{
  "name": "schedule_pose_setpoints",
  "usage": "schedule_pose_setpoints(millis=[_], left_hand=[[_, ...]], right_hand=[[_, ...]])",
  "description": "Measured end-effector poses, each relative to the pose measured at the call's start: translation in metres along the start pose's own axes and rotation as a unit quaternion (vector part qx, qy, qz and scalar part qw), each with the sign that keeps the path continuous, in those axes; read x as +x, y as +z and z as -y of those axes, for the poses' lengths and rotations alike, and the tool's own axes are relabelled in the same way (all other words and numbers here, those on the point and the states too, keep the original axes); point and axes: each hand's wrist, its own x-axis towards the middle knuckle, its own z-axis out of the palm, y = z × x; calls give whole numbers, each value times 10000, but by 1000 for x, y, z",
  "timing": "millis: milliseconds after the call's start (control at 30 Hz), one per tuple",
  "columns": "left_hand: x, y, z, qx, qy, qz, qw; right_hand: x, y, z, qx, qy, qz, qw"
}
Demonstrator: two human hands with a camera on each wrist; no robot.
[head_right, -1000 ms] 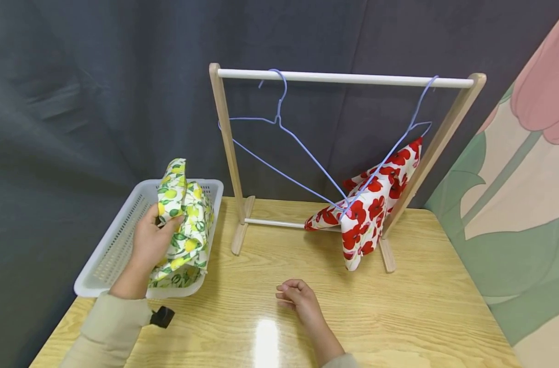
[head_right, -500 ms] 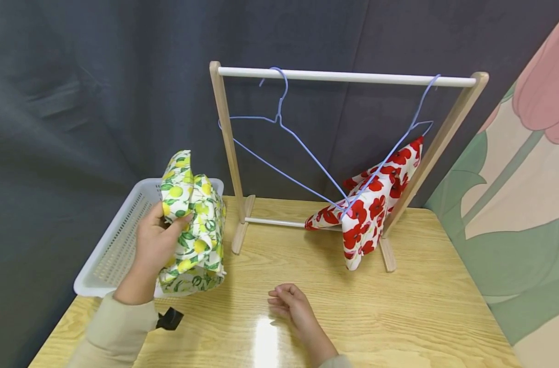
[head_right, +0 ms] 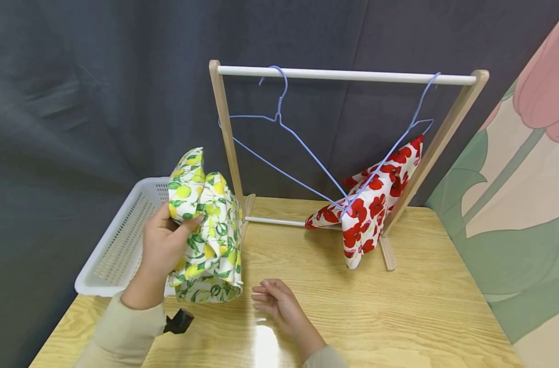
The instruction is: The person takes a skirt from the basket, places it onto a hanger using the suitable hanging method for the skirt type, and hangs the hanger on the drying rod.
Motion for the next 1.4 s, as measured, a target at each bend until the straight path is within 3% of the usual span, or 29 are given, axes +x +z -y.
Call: schedule_pose_setpoints(millis=[300, 533, 667, 767, 967, 1133, 1233, 1400], left_hand=[[-8, 13, -6, -799, 408, 365, 9953], [-13, 23, -5, -1260, 638, 796, 9868], [-16, 29, 2, -1421, 570, 1029, 9828], [-18, 32, 10, -1396, 377, 1165, 9826], [-23, 36, 25, -1338, -250, 1190, 9835], [-26, 35, 39, -1314, -931, 1110, 9807], [-31, 34, 52, -1313, -1381, 1147, 9749], [-40, 33, 75, -1334, -1911, 1339, 9632]], right_hand=[[3, 20, 6, 342, -134, 502, 9981], [-2, 20, 12, 884, -572, 1069, 9887], [-3, 13, 14, 1309, -1088, 1469, 9744], [-3, 7, 17, 1387, -1347, 1512, 9694], [-8, 3, 26, 957, -1467, 912, 9803], [-12, 1, 30, 314, -1304, -213, 9907], [-14, -4, 31, -46, -1156, -891, 9893], [-17, -15, 28, -314, -1064, -1444, 9833]])
